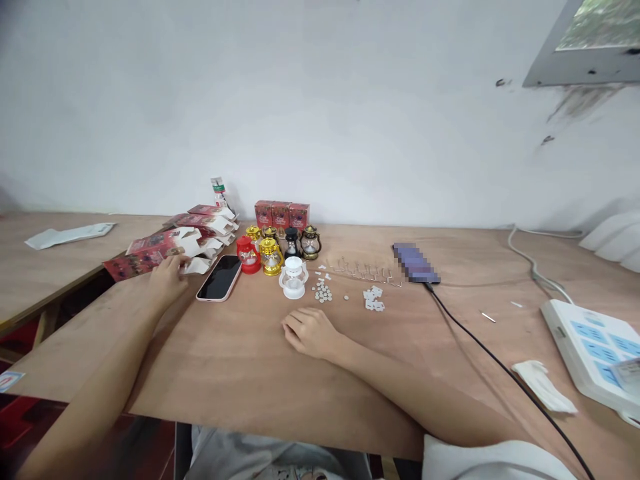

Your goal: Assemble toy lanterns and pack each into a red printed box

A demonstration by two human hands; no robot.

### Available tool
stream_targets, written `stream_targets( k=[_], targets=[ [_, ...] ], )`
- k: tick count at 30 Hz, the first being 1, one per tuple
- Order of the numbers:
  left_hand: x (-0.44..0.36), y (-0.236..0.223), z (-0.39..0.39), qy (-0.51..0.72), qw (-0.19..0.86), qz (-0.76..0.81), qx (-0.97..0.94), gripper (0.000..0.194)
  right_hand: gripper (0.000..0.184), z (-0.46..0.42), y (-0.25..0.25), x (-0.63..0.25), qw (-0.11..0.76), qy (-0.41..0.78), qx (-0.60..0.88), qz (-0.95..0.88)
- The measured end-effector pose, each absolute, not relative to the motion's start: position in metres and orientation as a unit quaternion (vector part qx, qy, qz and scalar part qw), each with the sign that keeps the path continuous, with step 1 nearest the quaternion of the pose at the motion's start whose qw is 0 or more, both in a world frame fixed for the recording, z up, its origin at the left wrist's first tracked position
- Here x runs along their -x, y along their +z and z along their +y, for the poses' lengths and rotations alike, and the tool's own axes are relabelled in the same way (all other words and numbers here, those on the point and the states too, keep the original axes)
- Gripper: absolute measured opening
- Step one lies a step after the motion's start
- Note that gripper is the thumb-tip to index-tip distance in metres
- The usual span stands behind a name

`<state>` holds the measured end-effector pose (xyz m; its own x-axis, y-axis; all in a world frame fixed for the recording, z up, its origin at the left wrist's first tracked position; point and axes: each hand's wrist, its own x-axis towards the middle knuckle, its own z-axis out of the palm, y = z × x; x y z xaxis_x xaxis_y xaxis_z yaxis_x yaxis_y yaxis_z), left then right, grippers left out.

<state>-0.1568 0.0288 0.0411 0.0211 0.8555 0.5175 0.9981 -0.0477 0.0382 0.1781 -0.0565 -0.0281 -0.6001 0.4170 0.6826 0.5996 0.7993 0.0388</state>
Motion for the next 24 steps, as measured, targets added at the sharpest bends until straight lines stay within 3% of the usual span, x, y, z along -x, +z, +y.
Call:
stream_targets(
  k=[10, 16, 21, 24],
  targets=[
    [0.160, 0.035, 0.028, -0.132, 0.197, -0.663, 0.710, 0.053, 0.024, -0.057, -0.024, -0.178, 0.332, -0.138, 0.287, -0.888],
    [0.161, 0.042, 0.023, -0.086, 0.201, -0.662, 0.716, 0.053, 0.023, -0.056, -0.025, -0.178, 0.331, -0.134, 0.284, -0.890],
    [0.158, 0.056, 0.014, -0.127, 0.180, -0.642, 0.734, 0.061, 0.023, -0.055, -0.027, -0.178, 0.328, -0.134, 0.284, -0.891],
    [0.158, 0.063, 0.010, -0.154, 0.133, -0.597, 0.776, 0.054, 0.022, -0.055, -0.028, -0.178, 0.320, -0.128, 0.287, -0.894]
  ],
)
